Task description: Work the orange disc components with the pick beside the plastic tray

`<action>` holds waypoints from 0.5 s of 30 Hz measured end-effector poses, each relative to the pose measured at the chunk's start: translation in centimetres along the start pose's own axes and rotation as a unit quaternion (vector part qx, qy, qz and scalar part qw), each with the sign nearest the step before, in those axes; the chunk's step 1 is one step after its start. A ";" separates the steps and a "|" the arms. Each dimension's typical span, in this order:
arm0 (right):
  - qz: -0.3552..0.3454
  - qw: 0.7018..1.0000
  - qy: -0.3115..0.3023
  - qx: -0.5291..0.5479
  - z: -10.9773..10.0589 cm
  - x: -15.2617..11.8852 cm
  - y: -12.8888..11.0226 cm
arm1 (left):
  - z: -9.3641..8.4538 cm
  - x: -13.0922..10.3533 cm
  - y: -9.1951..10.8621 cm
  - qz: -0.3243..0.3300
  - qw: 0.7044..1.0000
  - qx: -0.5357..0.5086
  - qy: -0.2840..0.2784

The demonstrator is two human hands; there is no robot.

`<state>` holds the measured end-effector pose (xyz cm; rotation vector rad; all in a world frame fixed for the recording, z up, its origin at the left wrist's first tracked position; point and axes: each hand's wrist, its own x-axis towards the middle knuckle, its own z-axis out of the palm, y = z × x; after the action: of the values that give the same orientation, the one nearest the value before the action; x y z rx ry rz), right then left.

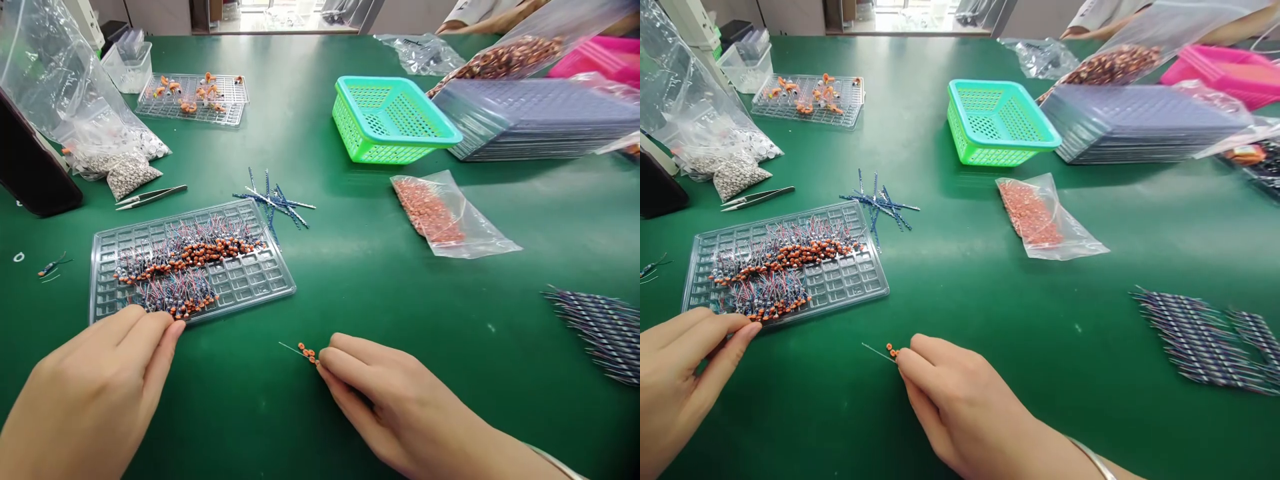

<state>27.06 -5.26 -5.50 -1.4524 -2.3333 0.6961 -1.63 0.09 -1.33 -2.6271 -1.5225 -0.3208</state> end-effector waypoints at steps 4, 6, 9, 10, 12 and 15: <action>0.030 0.999 -0.018 0.037 -0.8 0.3 0.0 | 0.3 0.6 2.0 0.072 0.994 -0.077 -0.015; 0.054 0.994 -0.025 0.090 -1.4 0.3 -0.3 | 0.6 0.7 3.4 0.088 0.980 -0.169 -0.057; 0.077 0.981 -0.028 0.178 -1.8 0.1 -1.0 | 1.4 0.7 5.5 0.100 0.939 -0.306 -0.122; 0.077 0.976 -0.026 0.200 -1.8 0.0 -1.2 | 1.6 0.7 6.1 0.101 0.921 -0.347 -0.143; 0.073 0.969 -0.019 0.236 -1.4 -0.1 -1.6 | 1.9 0.7 6.8 0.091 0.893 -0.408 -0.167; 0.080 0.956 -0.021 0.283 -0.5 -0.3 -1.6 | 2.1 0.6 7.1 0.068 0.875 -0.445 -0.174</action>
<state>26.24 -6.03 -4.20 -1.3607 -1.8259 1.3183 5.07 -2.54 -3.03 -3.6576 -1.5005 -0.7133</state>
